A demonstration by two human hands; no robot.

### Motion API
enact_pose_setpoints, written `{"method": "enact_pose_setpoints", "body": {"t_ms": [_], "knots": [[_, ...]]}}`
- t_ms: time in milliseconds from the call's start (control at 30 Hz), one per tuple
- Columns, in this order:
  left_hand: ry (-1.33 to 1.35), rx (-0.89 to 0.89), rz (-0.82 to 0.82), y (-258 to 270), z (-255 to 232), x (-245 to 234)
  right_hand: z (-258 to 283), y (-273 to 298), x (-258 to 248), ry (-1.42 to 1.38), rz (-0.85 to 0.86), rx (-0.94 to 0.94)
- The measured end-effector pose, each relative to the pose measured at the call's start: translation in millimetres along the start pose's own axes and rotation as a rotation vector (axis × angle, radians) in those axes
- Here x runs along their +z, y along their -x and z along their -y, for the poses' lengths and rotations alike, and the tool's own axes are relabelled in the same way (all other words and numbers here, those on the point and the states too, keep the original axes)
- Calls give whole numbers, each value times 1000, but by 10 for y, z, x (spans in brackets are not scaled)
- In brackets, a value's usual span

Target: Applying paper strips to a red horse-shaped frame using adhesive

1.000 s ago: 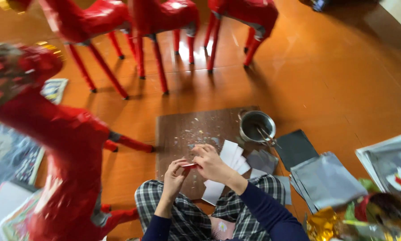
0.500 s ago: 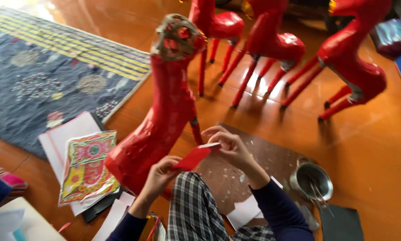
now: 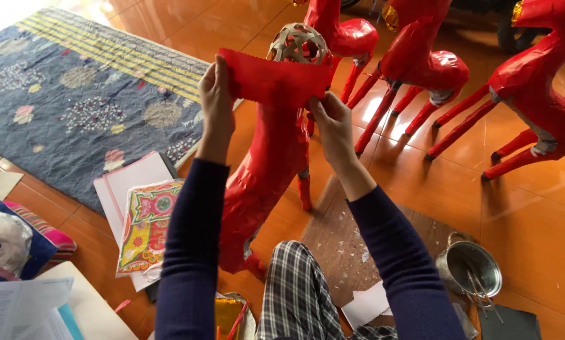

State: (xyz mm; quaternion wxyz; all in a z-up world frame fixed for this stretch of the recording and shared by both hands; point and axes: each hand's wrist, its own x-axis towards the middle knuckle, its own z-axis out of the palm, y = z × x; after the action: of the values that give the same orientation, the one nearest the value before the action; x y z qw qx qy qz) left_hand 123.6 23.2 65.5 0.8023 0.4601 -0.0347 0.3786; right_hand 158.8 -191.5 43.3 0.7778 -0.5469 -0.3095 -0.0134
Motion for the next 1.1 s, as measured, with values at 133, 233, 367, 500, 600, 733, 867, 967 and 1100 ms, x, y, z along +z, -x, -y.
{"method": "enact_pose_setpoints", "body": {"t_ms": [133,233,367,500,600,733,867,967,1100], "knots": [[93,44,1,-301,401,83,-156,-63,-6,12,-61,-25],[-15,74,-6,-395,506,172,-206,-86,23,12,-149,-30],[-343,126,45,-459,485,258,-224,-93,67,-113,-104,0],[-344,85,172,-583,618,254,-289,-115,95,-359,-132,131],[-338,27,287,-588,576,259,-441,-161,30,-369,-100,101],[-253,-132,312,-633,645,228,-418,-164,80,-397,-93,117],[-260,-220,408,-605,624,230,-441,-180,85,-381,-100,139],[-306,-164,418,-695,768,140,-604,-214,55,-382,-123,98],[-466,84,342,-877,969,12,-791,-278,8,-354,-140,57]]}}
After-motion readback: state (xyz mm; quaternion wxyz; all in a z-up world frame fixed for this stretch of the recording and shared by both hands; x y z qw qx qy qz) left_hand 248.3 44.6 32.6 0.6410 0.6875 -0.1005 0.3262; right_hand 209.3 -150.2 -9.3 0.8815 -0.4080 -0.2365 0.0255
